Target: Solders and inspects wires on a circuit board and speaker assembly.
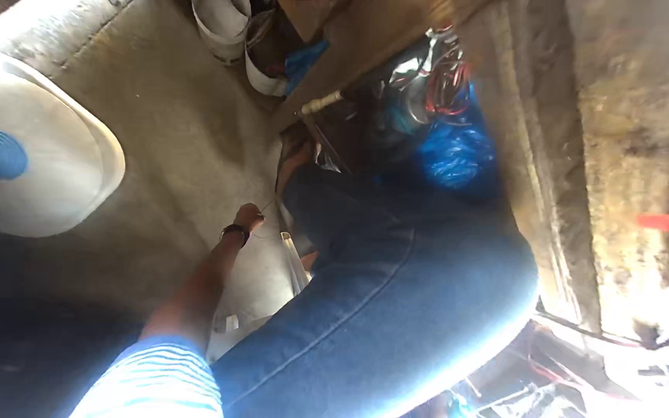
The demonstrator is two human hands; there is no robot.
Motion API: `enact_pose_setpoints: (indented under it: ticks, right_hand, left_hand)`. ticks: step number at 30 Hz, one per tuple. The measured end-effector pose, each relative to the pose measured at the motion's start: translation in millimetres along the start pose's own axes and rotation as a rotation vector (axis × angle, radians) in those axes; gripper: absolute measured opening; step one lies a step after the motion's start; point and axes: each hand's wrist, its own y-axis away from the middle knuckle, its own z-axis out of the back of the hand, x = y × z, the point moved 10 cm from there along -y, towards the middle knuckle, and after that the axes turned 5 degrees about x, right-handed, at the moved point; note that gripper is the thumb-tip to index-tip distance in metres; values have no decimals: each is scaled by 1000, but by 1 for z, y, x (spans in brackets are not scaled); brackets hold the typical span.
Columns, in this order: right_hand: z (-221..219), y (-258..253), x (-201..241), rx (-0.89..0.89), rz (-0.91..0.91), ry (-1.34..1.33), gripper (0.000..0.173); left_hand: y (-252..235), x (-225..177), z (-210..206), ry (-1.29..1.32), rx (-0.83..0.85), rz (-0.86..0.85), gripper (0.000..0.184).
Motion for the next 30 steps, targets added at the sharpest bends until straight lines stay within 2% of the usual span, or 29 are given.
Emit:
enact_pose_setpoints:
  ticks: [2, 4, 7, 10, 13, 15, 17, 20, 24, 27, 28, 30]
  right_hand:
    - [10, 3, -14, -9, -6, -59, 24]
    - [15, 5, -19, -29, -3, -110, 23]
    - [19, 15, -22, -61, 18, -175, 20]
    - [32, 23, -24, -87, 75, -251, 19]
    - [40, 29, -15, -24, 137, -360, 17]
    - [41, 27, 7, 66, 197, -473, 14]
    - [41, 22, 38, 159, 251, -551, 12]
    - [40, 12, 85, 283, 342, -685, 14]
    - [34, -2, 131, 468, 473, -900, 18]
    - [32, -12, 142, 531, 448, -1038, 11]
    - [33, -15, 142, 518, 433, -1085, 6]
    - [38, -23, 139, 448, 413, -1165, 10]
  left_hand:
    - [72, -16, 22, 219, -58, -57, 28]
    - [141, -29, 36, 410, -54, -44, 33]
    - [186, -30, 58, 598, -137, -163, 47]
    - [276, -70, 99, 433, -314, -305, 51]
    - [387, -141, 131, 225, -533, -555, 58]
    - [454, -196, 126, 183, -578, -834, 53]
    - [501, -247, 101, 83, -505, -1044, 45]
    - [533, -304, 38, -236, -307, -1168, 28]
    - [543, -353, -33, -542, -186, -1312, 29]
    - [542, -367, -59, -623, -149, -1340, 29]
    - [539, -369, -63, -643, -149, -1331, 30]
    - [531, -370, -68, -689, -149, -1307, 32]
